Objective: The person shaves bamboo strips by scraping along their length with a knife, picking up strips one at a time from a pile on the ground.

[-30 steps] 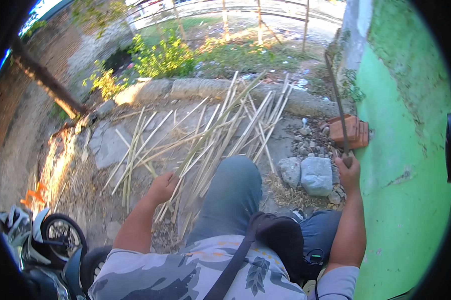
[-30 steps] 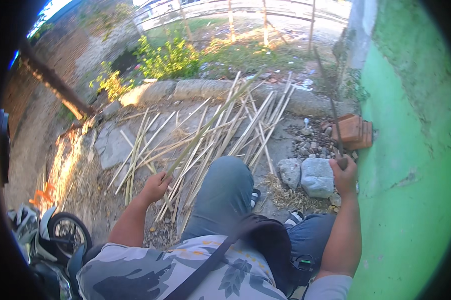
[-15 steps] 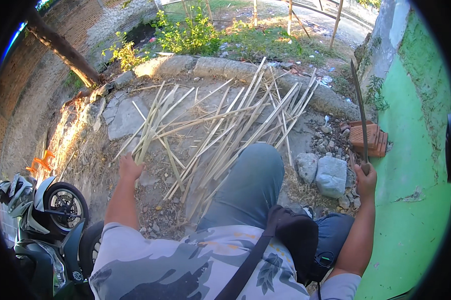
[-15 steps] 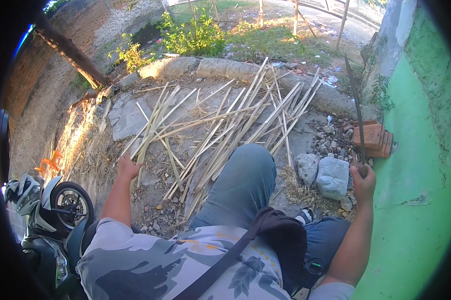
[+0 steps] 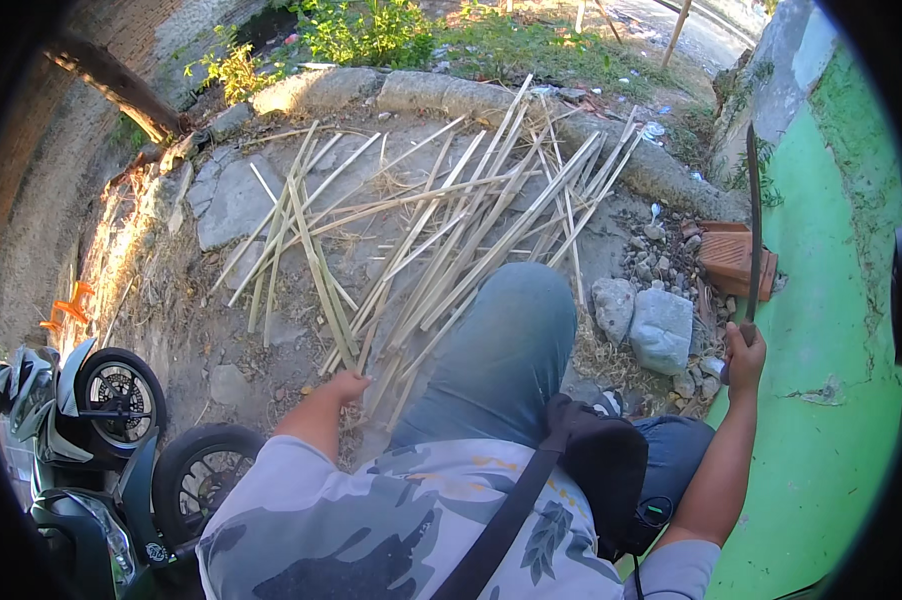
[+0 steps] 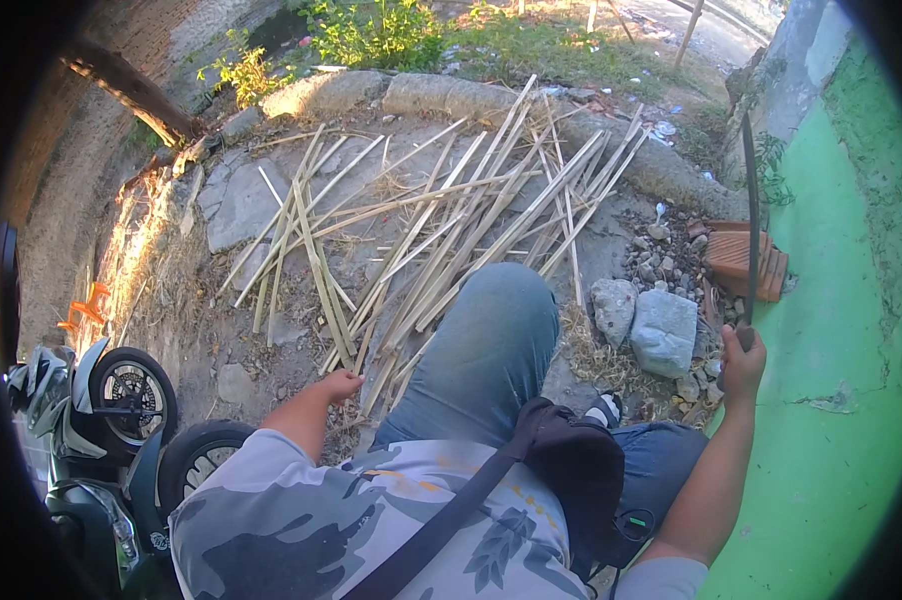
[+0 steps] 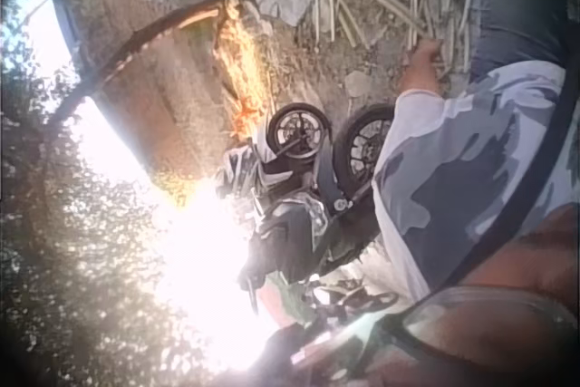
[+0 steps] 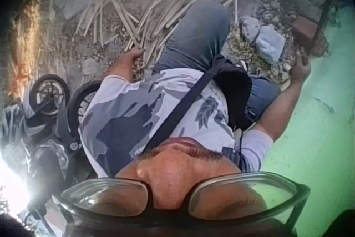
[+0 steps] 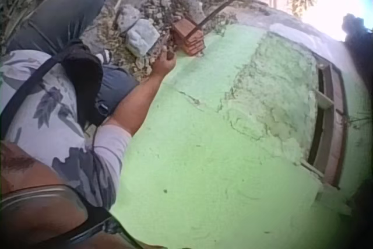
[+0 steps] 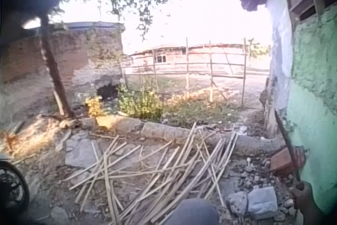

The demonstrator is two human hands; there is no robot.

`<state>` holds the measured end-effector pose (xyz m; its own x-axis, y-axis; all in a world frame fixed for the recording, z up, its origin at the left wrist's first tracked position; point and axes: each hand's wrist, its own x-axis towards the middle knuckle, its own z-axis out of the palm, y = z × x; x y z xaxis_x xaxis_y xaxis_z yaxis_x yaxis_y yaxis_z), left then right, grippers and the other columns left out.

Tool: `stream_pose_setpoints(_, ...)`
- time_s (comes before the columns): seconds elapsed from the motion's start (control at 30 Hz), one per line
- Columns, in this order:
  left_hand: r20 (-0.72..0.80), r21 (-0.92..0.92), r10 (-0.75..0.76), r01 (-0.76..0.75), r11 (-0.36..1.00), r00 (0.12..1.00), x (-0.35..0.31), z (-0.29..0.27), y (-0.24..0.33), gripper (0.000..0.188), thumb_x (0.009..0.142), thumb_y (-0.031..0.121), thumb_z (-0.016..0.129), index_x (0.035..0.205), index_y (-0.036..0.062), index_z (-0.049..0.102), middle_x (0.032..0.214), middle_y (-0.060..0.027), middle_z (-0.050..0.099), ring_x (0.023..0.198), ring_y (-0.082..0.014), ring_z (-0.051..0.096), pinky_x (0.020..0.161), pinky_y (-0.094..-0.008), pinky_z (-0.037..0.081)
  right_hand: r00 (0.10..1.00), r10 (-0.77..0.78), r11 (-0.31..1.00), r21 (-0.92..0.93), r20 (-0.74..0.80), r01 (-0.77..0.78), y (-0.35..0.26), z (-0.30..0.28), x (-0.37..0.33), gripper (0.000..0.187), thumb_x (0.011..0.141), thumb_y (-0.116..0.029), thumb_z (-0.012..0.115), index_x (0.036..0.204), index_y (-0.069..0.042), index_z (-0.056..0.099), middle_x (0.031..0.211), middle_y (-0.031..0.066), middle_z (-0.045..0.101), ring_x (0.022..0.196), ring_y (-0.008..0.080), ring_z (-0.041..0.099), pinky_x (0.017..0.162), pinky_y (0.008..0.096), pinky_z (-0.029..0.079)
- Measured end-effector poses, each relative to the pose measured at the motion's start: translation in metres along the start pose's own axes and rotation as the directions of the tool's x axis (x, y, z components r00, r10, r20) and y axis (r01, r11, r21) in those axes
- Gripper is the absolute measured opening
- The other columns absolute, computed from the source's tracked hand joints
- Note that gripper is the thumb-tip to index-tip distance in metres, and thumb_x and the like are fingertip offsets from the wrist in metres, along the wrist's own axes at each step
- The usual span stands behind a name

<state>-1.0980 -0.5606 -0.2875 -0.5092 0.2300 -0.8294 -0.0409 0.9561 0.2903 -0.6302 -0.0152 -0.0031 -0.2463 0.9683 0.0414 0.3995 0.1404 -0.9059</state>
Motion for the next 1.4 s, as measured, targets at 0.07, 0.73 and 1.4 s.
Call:
stream_pose_setpoints(0.07, 0.09, 0.072, -0.019, 0.012, 0.997, 0.996, 0.046, -0.02, 0.034, 0.063, 0.088, 0.053, 0.065, 0.122, 0.0005, 0.065, 0.114, -0.0198, 0.068, 0.098, -0.0281, 0.068, 0.075, -0.0418, 0.058, 1.0, 0.011, 1.0, -0.027, -0.026, -0.012, 0.009, 0.051, 0.025, 0.023, 0.091, -0.024, 0.072, 0.082, -0.011, 0.055, 0.06, -0.0074, 0.044, 0.047, 0.0033, 0.039, 0.044, 0.0222, 0.03)
stream_pose_setpoints(0.73, -0.079, 0.36, 0.386, -0.335, 0.871, 0.919, 0.648, -0.079, 0.474, 0.063, 0.087, 0.041, 0.069, 0.134, 0.0015, 0.054, 0.139, -0.0274, 0.046, 0.13, -0.0403, 0.048, 0.11, -0.043, 0.04, 0.991, 0.124, 0.992, 0.014, -0.043, -0.123, 0.175, 0.438, 0.468, 0.023, 0.089, -0.024, 0.073, 0.086, -0.012, 0.054, 0.064, -0.0056, 0.047, 0.053, 0.0035, 0.043, 0.048, 0.0211, 0.035)
stream_pose_setpoints(1.4, -0.057, 0.63, 0.134, -0.068, 0.773, 0.989, 0.853, -0.15, 0.657, 0.069, 0.092, 0.04, 0.064, 0.149, 0.008, 0.041, 0.165, -0.0157, 0.003, 0.15, -0.0337, 0.017, 0.115, -0.0551, 0.031, 0.988, 0.15, 0.988, -0.04, -0.03, -0.151, 0.226, 0.64, 0.662, 0.021, 0.089, -0.025, 0.072, 0.086, -0.011, 0.056, 0.064, -0.0049, 0.049, 0.052, 0.0043, 0.044, 0.049, 0.0215, 0.036)
